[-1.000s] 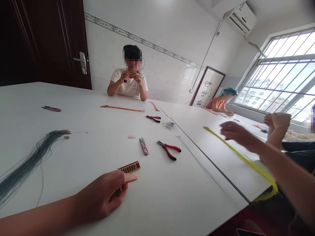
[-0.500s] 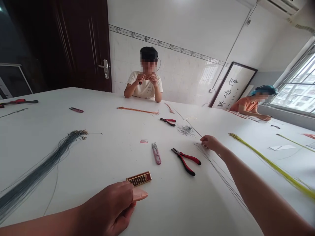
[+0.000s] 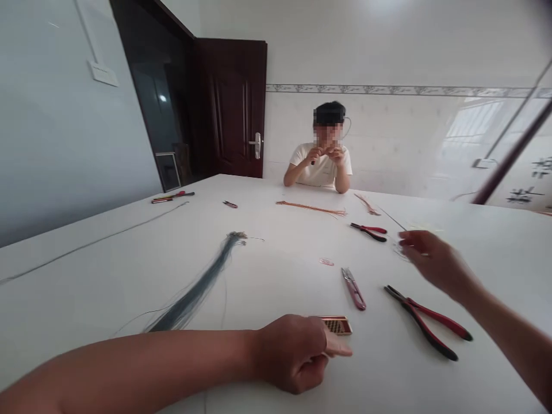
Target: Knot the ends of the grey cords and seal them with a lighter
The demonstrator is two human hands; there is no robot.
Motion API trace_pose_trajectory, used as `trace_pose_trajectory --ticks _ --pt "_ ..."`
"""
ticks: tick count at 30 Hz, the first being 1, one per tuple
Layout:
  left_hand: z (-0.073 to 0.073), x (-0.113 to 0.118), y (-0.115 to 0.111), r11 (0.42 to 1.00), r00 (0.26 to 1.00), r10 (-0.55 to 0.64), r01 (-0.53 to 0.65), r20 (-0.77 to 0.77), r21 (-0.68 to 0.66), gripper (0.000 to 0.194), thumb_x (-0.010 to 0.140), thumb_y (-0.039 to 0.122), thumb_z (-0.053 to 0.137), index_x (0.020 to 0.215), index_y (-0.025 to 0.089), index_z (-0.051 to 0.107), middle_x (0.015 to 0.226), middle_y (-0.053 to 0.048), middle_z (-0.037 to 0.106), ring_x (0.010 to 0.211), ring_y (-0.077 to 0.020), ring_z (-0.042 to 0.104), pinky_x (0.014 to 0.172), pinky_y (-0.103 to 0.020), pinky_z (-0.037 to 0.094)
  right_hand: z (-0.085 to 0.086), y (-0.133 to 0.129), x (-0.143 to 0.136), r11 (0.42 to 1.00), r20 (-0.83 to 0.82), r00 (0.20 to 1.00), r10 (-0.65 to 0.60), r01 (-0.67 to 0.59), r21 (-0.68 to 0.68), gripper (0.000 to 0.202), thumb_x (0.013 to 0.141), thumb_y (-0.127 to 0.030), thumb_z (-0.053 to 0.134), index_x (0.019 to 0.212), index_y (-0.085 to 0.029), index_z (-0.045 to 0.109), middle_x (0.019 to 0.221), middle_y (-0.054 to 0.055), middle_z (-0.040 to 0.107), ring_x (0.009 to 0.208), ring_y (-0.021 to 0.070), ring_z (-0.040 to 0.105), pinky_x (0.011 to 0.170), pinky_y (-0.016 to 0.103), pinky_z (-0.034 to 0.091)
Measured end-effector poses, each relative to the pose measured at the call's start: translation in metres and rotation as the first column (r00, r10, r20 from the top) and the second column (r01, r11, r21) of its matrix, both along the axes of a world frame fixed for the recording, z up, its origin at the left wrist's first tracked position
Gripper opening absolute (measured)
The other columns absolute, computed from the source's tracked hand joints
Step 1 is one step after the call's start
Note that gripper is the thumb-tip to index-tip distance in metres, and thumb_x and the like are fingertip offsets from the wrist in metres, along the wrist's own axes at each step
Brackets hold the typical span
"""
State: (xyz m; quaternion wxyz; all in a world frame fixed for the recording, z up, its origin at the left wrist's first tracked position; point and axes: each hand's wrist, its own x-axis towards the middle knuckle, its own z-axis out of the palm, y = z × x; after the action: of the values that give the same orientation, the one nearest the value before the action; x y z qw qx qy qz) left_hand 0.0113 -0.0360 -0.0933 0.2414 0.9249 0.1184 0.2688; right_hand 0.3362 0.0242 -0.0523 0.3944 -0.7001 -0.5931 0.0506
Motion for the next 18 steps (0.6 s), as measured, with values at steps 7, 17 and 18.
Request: trace_pose_trajectory --ticks 7,17,18 --pt "0.047 -0.045 0.09 0.762 0.76 0.647 -0.643 0.062 -0.076 0.029 0.093 0.023 0.043 0.12 0.018 0.05 0.105 -0.008 0.061 0.085 -0.0156 0.06 0.077 -0.033 0.05 -0.02 -0.025 -0.181 0.89 -0.041 0.892 0.449 -0.451 -0.062 0.017 0.082 -0.021 0.045 0.086 -0.019 0.062 0.072 0.002 0.067 0.059 0.0153 0.061 0.056 0.026 0.047" --pt "0.021 -0.099 0.198 0.62 0.585 0.751 -0.784 -0.305 0.023 0.033 0.089 0.031 0.055 0.119 0.017 0.054 0.115 -0.009 0.059 0.096 -0.0205 0.061 0.082 -0.041 0.052 -0.05 -0.073 -0.235 0.62 0.091 0.615 0.783 -0.764 -0.178 0.026 0.078 -0.005 0.047 0.088 -0.021 0.064 0.087 0.003 0.065 0.073 0.0155 0.061 0.064 0.024 0.045" --pt "0.019 -0.094 0.201 0.632 0.589 0.741 -0.774 -0.323 0.036 0.033 0.089 0.031 0.055 0.119 0.017 0.054 0.115 -0.009 0.059 0.096 -0.0205 0.061 0.081 -0.041 0.052 -0.052 -0.072 -0.235 0.614 0.126 0.602 0.789 -0.766 -0.191 0.026 0.079 -0.005 0.046 0.09 -0.021 0.064 0.088 0.004 0.065 0.076 0.0161 0.061 0.065 0.024 0.045"
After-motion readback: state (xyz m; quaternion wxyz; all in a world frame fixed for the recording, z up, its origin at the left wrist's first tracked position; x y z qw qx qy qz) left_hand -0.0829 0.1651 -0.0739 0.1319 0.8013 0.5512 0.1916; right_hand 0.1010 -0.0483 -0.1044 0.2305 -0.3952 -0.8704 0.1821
